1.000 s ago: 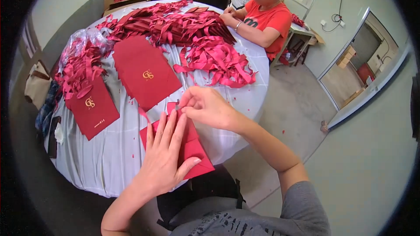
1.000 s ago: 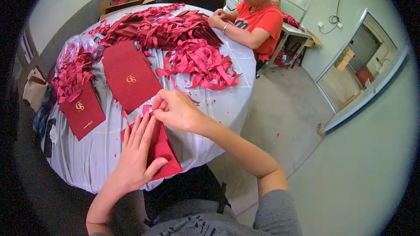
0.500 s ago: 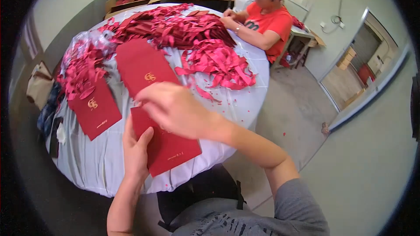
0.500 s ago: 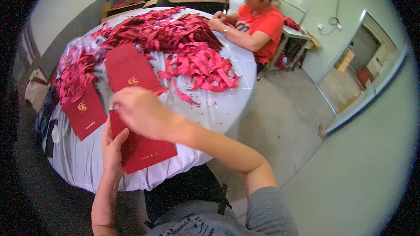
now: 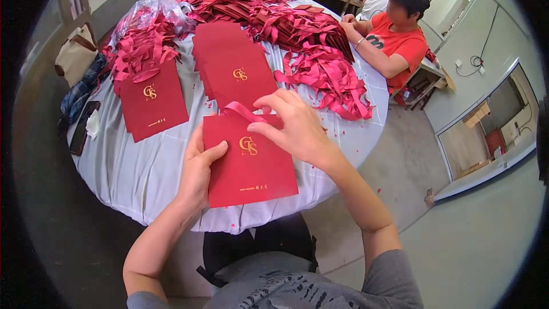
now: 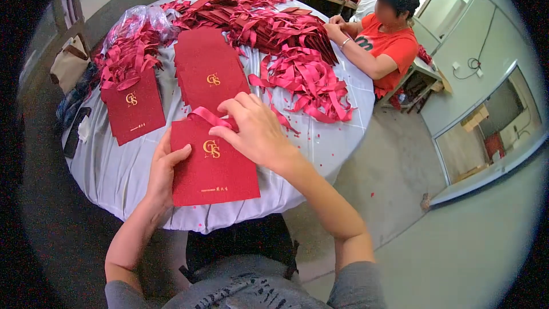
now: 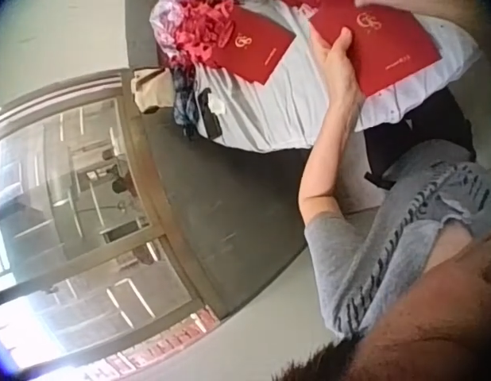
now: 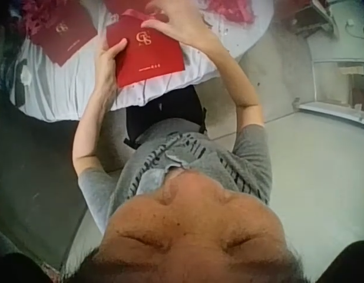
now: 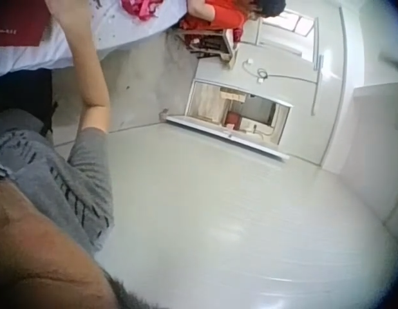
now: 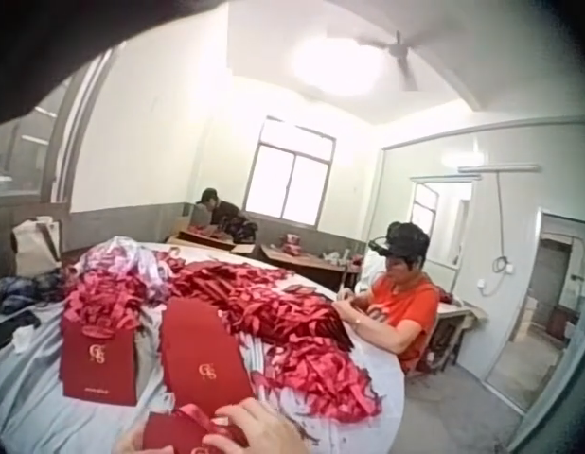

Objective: The person attaches ribbon handles to gift bags by threading ribbons through the slots of each bag by hand.

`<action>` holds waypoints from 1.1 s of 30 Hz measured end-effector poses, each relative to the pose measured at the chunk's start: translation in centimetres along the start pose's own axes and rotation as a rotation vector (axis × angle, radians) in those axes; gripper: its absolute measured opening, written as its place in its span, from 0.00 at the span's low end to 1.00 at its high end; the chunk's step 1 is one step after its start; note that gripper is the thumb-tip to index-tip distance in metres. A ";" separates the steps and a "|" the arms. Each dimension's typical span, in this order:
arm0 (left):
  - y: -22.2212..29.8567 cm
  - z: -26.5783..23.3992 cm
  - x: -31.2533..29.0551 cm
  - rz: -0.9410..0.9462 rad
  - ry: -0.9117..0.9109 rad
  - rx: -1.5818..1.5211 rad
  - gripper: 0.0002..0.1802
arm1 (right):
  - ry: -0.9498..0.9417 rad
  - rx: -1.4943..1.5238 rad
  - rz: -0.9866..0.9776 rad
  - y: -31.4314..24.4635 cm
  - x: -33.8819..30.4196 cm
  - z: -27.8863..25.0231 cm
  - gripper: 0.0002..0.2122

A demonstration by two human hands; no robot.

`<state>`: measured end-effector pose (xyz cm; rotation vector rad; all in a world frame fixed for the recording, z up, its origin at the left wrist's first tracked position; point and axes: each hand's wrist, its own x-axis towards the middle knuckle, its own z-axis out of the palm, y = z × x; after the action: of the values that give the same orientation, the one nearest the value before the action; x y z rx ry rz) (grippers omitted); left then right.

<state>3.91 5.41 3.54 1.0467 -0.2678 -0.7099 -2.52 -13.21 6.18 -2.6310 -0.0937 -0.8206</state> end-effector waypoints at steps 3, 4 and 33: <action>-0.1 0.6 -0.4 -0.004 -0.028 0.036 0.29 | -0.314 0.085 0.105 2.2 1.8 -0.1 0.11; -0.1 0.6 -0.5 -0.006 -0.028 0.037 0.29 | -0.229 0.188 0.159 2.7 2.5 -0.6 0.09; 2.1 0.5 0.0 1.521 0.127 1.595 0.21 | 0.122 -0.204 -0.309 -3.9 -0.5 -3.3 0.10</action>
<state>4.54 5.69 5.57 1.8329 -1.4352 1.2162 -5.33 -10.86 9.71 -2.7887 -0.4121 -1.1456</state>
